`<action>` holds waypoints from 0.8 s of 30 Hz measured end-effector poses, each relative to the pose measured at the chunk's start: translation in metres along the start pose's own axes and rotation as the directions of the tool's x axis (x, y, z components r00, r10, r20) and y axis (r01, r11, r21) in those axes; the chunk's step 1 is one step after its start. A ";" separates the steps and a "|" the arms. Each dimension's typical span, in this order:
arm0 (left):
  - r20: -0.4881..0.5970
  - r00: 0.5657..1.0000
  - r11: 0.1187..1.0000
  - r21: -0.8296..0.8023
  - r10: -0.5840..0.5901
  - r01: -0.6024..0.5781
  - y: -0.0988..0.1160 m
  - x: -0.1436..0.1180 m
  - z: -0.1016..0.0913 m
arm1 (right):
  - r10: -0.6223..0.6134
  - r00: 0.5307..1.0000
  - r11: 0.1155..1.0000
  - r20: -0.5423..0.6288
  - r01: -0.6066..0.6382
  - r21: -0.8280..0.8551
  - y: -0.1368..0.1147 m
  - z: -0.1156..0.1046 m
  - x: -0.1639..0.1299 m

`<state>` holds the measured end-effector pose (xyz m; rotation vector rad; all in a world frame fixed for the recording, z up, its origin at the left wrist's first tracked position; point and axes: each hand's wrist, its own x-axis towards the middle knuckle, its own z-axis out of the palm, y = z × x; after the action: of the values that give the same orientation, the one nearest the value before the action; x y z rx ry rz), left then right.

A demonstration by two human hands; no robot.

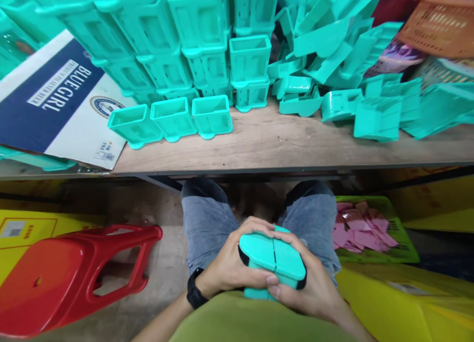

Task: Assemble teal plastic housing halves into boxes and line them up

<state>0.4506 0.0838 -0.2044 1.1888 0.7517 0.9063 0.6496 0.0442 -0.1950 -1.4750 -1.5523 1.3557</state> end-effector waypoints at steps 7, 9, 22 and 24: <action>-0.022 0.997 0.994 0.075 0.080 -0.079 0.009 0.001 -0.001 | 0.126 0.991 0.987 0.054 -0.130 0.096 -0.004 -0.004 -0.002; -0.014 0.997 0.993 0.090 0.072 -0.071 0.012 0.001 -0.001 | 0.125 0.990 0.983 0.071 -0.133 0.125 -0.001 -0.003 -0.005; -0.009 0.977 0.960 0.185 0.214 -0.209 -0.002 -0.001 -0.001 | 0.147 0.988 0.976 -0.048 -0.137 0.169 0.003 0.007 -0.016; -0.001 0.973 0.955 0.193 0.230 -0.226 -0.002 -0.001 -0.002 | 0.150 0.986 0.977 -0.068 -0.137 0.161 0.005 0.008 -0.016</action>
<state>0.4488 0.0838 -0.2066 1.4600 0.7437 1.0578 0.6468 0.0259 -0.1983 -1.5483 -1.2799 1.4466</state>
